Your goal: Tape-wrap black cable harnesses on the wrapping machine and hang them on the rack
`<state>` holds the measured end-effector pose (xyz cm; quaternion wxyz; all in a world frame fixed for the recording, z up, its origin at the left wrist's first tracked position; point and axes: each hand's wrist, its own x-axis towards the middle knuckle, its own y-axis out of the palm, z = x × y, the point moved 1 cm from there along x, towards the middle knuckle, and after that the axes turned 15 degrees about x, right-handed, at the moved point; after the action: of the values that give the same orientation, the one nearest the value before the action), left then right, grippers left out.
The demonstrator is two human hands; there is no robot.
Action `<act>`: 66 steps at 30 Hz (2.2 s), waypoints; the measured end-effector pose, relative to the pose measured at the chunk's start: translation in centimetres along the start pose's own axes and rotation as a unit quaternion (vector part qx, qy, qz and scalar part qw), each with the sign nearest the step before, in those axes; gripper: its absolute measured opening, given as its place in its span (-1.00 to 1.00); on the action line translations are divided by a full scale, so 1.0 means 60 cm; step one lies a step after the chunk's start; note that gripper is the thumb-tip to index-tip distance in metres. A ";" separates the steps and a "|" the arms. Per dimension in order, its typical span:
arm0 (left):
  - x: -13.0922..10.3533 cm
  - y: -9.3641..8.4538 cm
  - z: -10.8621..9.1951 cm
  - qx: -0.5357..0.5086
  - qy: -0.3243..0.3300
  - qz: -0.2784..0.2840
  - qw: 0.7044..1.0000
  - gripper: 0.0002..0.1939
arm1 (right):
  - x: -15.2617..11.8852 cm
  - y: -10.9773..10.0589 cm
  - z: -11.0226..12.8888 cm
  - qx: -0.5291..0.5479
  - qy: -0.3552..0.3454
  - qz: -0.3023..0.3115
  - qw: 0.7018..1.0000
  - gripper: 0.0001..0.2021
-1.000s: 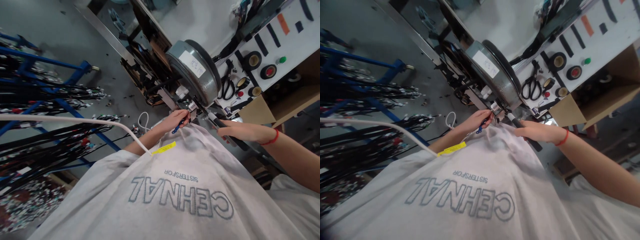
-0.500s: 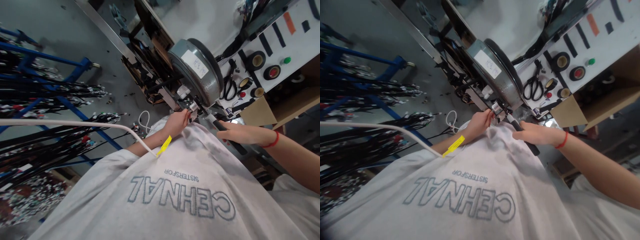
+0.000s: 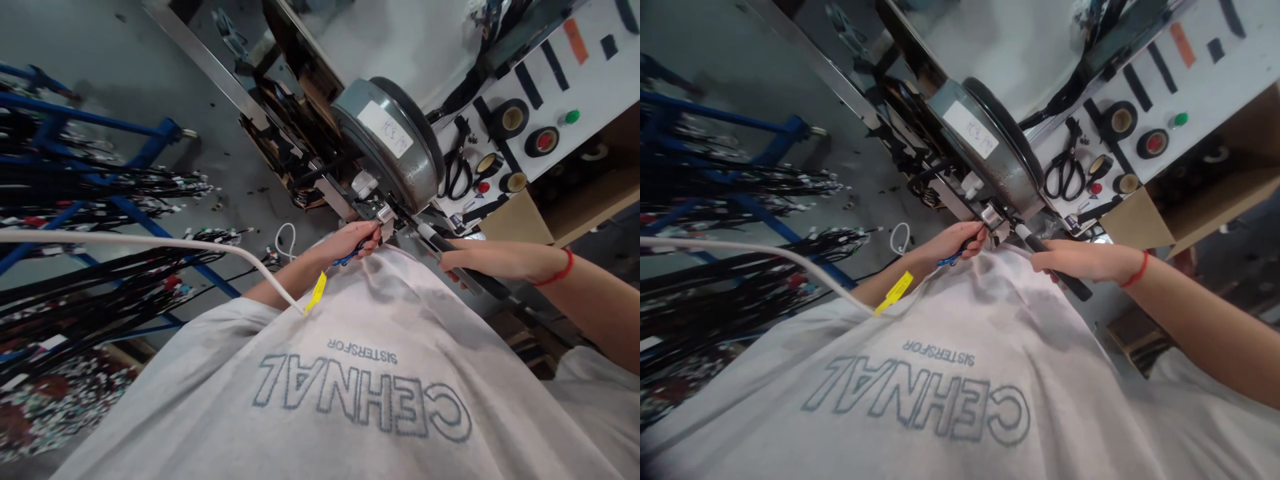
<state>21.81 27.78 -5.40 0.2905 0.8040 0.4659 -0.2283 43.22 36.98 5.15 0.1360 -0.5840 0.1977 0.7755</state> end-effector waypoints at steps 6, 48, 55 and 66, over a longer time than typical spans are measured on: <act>-0.001 0.005 -0.002 0.041 0.003 -0.027 0.999 -0.62 | -0.002 -0.002 0.003 0.023 0.020 0.020 0.999 -0.69; 0.013 0.013 0.013 0.005 0.033 -0.030 0.999 -0.59 | 0.001 0.022 0.002 -0.016 0.010 -0.016 1.000 -0.81; 0.012 0.014 0.019 0.075 0.063 -0.067 0.993 -0.57 | 0.004 0.022 0.001 -0.016 0.005 -0.016 1.000 -0.79; 0.014 0.016 0.028 0.207 0.123 -0.152 0.959 -0.57 | 0.007 0.023 -0.005 0.009 0.011 -0.011 1.000 -0.80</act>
<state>22.89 26.77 -6.92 0.0202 0.7882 0.5573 -0.2603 42.77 35.62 4.88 0.1475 -0.5937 0.1994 0.7655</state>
